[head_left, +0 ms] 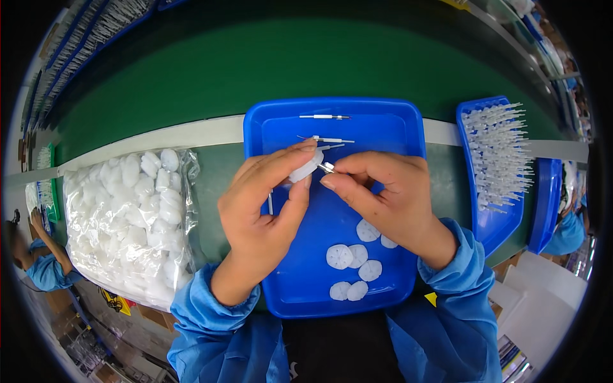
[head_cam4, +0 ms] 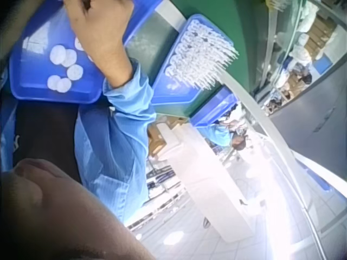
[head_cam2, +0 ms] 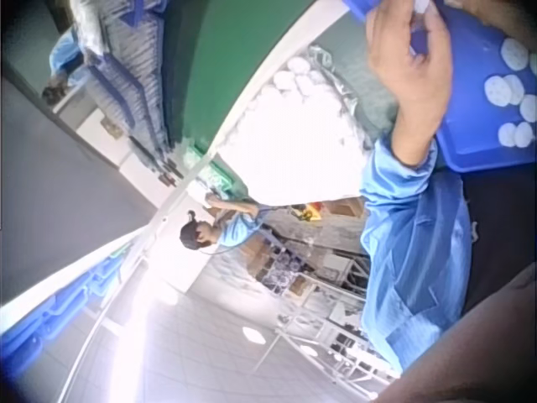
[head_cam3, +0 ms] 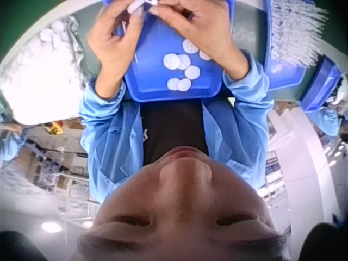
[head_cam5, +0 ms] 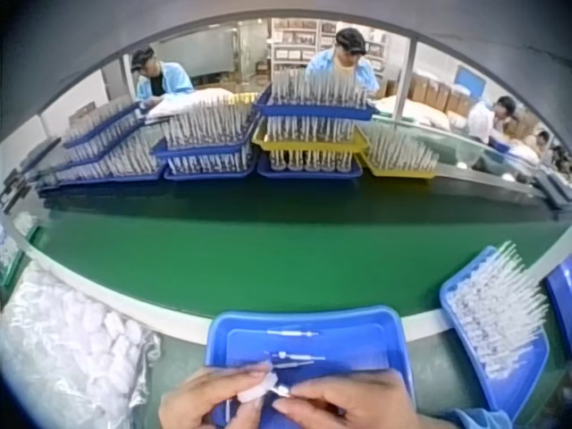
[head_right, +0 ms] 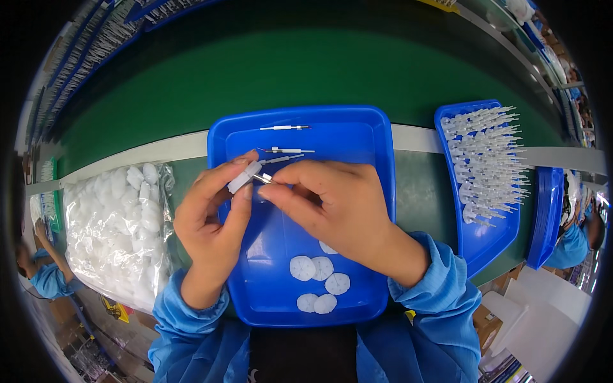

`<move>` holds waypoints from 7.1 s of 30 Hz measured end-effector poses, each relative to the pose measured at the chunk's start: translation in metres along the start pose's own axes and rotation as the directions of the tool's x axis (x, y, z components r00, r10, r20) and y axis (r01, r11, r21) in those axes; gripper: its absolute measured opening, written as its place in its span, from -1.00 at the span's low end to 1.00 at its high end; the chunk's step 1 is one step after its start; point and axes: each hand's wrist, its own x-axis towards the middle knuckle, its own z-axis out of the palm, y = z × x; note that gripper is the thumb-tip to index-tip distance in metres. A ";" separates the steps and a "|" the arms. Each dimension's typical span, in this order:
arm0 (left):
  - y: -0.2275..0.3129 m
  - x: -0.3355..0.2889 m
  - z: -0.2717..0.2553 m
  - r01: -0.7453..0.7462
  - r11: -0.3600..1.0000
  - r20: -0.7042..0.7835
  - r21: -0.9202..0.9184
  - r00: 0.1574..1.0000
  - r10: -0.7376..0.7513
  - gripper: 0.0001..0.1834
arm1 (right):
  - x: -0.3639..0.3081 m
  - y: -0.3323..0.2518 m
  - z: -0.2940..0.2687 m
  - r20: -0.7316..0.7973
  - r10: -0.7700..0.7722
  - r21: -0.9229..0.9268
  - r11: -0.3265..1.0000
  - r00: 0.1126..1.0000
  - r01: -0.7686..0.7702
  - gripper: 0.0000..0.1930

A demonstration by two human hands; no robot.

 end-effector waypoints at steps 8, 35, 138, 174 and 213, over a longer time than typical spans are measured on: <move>0.017 -0.002 -0.003 -0.107 0.945 0.049 0.309 0.994 0.096 -0.51 | 0.002 0.005 0.004 -0.061 -0.448 -0.476 0.799 0.892 0.368 -0.81; 0.012 0.000 -0.010 -0.537 0.762 0.195 0.362 0.843 0.502 -0.67 | -0.007 0.004 -0.006 0.341 0.150 0.735 0.573 0.928 -0.362 -0.74; 0.016 0.004 -0.013 -0.086 0.971 0.115 0.222 0.991 0.061 -0.48 | 0.004 0.011 -0.007 -0.019 -0.146 0.119 0.982 0.989 0.148 -0.63; 0.008 -0.002 -0.006 -0.311 0.917 0.209 0.251 0.942 0.262 -0.38 | -0.008 0.015 -0.011 0.215 0.133 0.521 0.822 0.968 -0.229 -0.78; 0.004 0.000 -0.027 0.137 0.989 0.172 -0.052 0.977 -0.126 -0.61 | -0.005 0.003 -0.004 0.043 -0.091 -0.066 0.993 0.995 0.094 -0.77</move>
